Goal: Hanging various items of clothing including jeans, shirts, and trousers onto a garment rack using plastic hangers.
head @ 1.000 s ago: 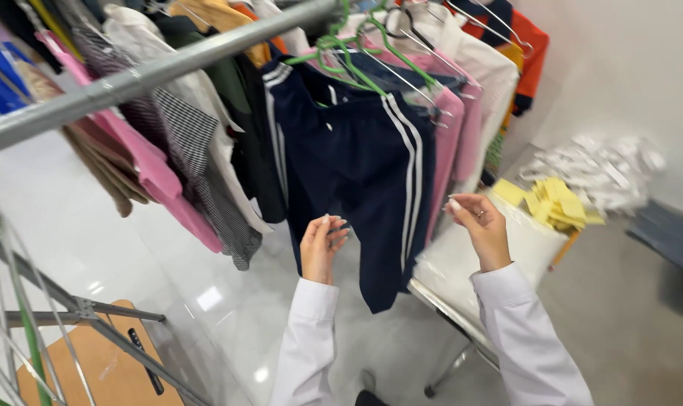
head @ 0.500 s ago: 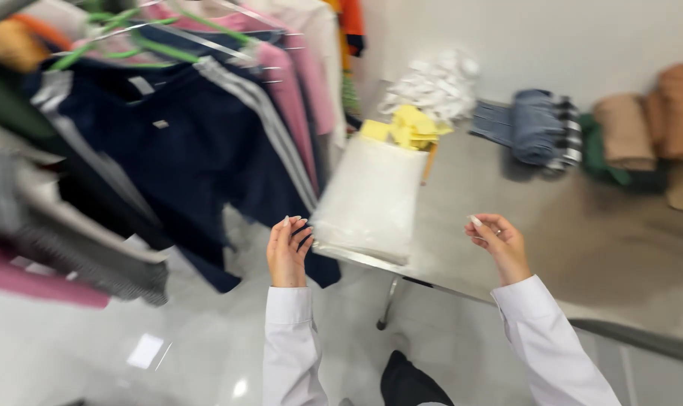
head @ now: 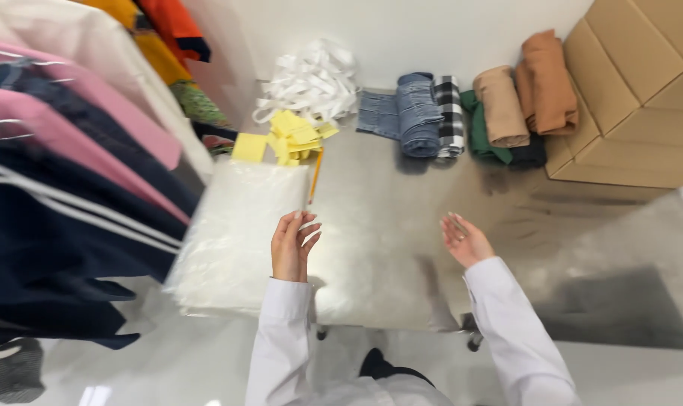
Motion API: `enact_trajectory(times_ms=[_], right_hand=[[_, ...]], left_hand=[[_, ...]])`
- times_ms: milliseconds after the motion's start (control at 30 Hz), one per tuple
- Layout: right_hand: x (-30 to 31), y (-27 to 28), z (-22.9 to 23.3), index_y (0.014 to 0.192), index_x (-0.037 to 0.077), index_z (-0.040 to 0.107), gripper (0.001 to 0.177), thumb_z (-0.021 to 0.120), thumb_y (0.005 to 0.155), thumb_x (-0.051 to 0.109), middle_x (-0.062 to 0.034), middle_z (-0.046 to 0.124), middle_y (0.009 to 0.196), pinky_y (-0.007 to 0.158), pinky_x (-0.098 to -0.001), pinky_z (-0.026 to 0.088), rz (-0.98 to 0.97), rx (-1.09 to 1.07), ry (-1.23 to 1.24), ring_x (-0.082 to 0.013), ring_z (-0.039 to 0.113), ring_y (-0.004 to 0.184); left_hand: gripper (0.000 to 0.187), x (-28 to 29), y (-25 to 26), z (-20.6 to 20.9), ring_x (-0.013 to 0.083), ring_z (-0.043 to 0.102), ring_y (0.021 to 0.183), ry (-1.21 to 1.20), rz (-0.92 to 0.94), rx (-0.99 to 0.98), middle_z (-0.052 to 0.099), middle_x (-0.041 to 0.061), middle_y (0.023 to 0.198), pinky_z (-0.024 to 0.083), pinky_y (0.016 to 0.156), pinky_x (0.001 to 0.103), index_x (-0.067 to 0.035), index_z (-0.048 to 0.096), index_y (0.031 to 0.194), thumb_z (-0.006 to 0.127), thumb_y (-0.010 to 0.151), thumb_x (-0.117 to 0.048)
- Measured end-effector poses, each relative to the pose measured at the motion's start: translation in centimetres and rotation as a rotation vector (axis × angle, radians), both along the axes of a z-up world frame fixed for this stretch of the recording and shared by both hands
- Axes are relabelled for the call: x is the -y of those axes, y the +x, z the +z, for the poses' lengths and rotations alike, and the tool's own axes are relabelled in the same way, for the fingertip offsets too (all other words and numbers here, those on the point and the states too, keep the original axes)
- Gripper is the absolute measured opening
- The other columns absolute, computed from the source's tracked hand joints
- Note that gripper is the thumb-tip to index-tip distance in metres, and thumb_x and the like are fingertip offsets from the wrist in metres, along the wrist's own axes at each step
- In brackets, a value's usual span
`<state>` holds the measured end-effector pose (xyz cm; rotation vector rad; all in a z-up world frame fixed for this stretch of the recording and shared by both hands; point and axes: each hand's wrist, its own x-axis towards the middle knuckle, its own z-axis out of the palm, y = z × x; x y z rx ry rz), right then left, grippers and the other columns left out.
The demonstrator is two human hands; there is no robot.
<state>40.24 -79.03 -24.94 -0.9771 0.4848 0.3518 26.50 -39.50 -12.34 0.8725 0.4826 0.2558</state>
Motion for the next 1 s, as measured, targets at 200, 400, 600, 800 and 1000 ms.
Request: enact_trajectory(times_ms=[200,400,600,800,1000], right_hand=[[1.2,10.0,-1.0,0.125,0.020,0.054,0.041,0.072,0.093,0.038,-0.0064,0.063,0.136,0.092,-0.0332,0.054,0.063,-0.163,0.105,-0.0197,0.064,0.120],[0.8,19.4,-5.7,0.130,0.017,0.047,0.058,0.080,0.088,0.041,-0.0072,0.060,0.139,0.097,-0.0327,0.055,0.047,-0.217,0.097,-0.0201,0.062,0.124],[-2.7,24.2,-2.8,0.149,0.007,0.037,0.081,0.083,0.090,0.038,-0.0166,0.037,0.156,0.115,-0.0433,0.044,-0.267,-0.127,-0.352,-0.0296,0.038,0.145],[-1.2,31.0,-9.2,0.141,0.013,0.048,0.083,0.086,0.079,0.053,-0.0129,0.053,0.140,0.113,-0.0518,0.042,-0.165,-0.091,-0.767,-0.0304,0.050,0.135],[-1.4,27.0,-7.0,0.081,0.011,0.067,0.027,0.072,0.066,0.032,0.0026,0.050,0.068,0.052,-0.0318,0.038,-0.604,0.014,-0.477,-0.0134,0.048,0.063]], left_hand=[[0.015,8.0,7.8,-0.6,0.0175,0.073,0.087,0.014,-0.053,-0.018,0.073,0.007,0.100,0.059,0.079,0.032,-0.013,0.065,0.108,0.062,0.098,-0.023],[0.019,12.1,10.9,-0.7,0.0212,0.073,0.088,0.034,-0.066,-0.059,0.073,0.011,0.100,0.059,0.079,0.034,-0.008,0.066,0.108,0.065,0.098,-0.024],[0.020,11.8,11.3,-1.0,0.0235,0.073,0.089,0.058,0.014,-0.152,0.073,0.013,0.100,0.058,0.081,0.037,-0.008,0.067,0.108,0.065,0.098,-0.025],[0.022,10.9,11.0,-1.3,0.0257,0.071,0.092,0.060,0.071,-0.254,0.072,0.014,0.102,0.056,0.083,0.037,-0.004,0.066,0.109,0.063,0.099,-0.024],[0.016,12.1,12.0,-3.4,0.0238,0.072,0.086,0.012,0.027,-0.312,0.075,0.009,0.098,0.053,0.074,0.032,-0.011,0.067,0.095,0.066,0.095,-0.027]])
